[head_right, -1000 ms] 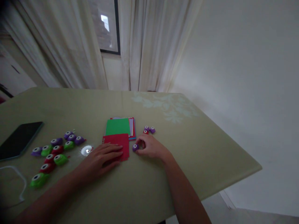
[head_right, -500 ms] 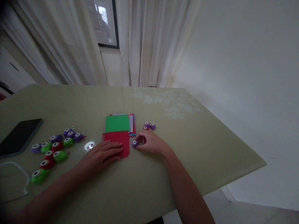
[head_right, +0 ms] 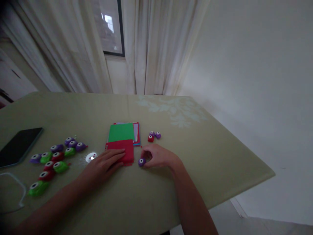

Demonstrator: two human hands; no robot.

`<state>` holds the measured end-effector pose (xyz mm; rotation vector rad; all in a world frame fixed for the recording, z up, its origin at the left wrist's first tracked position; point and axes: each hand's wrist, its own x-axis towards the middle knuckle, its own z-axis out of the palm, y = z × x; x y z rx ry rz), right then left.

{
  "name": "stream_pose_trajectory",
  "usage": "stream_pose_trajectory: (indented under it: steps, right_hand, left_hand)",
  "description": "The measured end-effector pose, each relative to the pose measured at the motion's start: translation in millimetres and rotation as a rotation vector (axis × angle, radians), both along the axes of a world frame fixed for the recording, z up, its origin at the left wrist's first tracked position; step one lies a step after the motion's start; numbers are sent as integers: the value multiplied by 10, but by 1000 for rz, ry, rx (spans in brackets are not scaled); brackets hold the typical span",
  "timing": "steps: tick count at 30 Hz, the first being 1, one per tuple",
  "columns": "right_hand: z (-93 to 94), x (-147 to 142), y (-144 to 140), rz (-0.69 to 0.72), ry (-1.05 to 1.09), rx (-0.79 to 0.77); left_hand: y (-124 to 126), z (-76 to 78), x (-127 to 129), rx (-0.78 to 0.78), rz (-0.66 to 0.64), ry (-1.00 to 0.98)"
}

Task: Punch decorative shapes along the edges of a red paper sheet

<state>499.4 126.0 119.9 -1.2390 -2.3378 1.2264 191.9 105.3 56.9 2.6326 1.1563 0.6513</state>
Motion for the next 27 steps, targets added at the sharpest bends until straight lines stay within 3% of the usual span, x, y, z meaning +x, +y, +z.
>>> stream_pose_trajectory:
  steps: [5, 11, 16, 22, 27]
  right_hand:
    - [51, 97, 16, -65, 40, -11]
    - [62, 280, 90, -296, 399, 40]
    - [20, 256, 135, -398, 472, 55]
    - [-34, 231, 174, -431, 521, 96]
    - [-64, 205, 191, -499, 614, 65]
  left_hand:
    - [-154, 41, 144, -85, -81, 47]
    - [-336, 224, 632, -175, -176, 106]
    - [-359, 328, 966, -186, -207, 108]
    - [-344, 398, 1012, -172, -215, 117]
    - [-429, 478, 808, -167, -221, 125]
